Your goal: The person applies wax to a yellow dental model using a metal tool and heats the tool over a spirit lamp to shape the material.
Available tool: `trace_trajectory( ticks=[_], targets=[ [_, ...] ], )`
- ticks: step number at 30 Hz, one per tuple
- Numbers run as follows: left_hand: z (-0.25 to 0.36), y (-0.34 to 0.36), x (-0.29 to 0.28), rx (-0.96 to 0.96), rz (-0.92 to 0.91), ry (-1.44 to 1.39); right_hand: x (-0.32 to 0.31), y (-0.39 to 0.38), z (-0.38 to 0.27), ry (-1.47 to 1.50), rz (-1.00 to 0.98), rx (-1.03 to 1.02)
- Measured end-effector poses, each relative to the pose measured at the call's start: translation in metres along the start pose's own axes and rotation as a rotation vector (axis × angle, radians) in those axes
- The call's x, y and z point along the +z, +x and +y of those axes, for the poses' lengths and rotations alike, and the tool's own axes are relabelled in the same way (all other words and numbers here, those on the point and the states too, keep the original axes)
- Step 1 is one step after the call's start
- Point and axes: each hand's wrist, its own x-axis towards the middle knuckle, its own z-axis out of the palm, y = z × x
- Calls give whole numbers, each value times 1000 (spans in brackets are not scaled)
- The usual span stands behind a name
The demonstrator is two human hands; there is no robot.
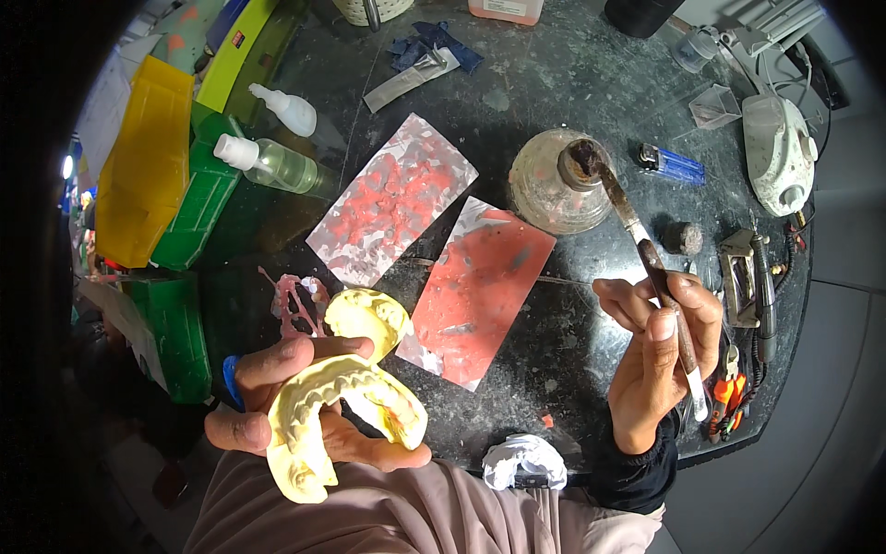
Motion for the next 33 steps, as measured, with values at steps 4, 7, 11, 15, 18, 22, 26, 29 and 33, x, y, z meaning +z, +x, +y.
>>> trace_trajectory(
  ticks=[4, 7, 11, 15, 18, 22, 26, 29, 33],
  targets=[
    [-1, 0, -4, -17, -40, 37, 0, 0, 0, -12, 5, 7],
    [-2, 3, -6, -35, -86, 96, -1, 0, 1, -2, -7, -2],
    [-4, 4, -9, -43, -124, 145, -1, 0, 3, 15, -6, -3],
    [-5, 5, -11, -41, -141, 173, -1, 0, 2, 20, 2, 0],
    [-5, 5, -10, -34, -144, 196, -2, 0, 3, 24, -5, 1],
    [-8, 3, -13, -19, -151, 228, -3, 0, 4, 25, -12, -2],
    [-10, 2, -17, 6, -152, 223, -3, -1, 3, 24, -13, 4],
    [-2, 2, -23, -41, -294, 276, -3, -1, 3, 28, -19, -1],
    [0, 5, -13, -169, -160, 219, -1, -2, 2, 16, -29, -42]
  ],
)
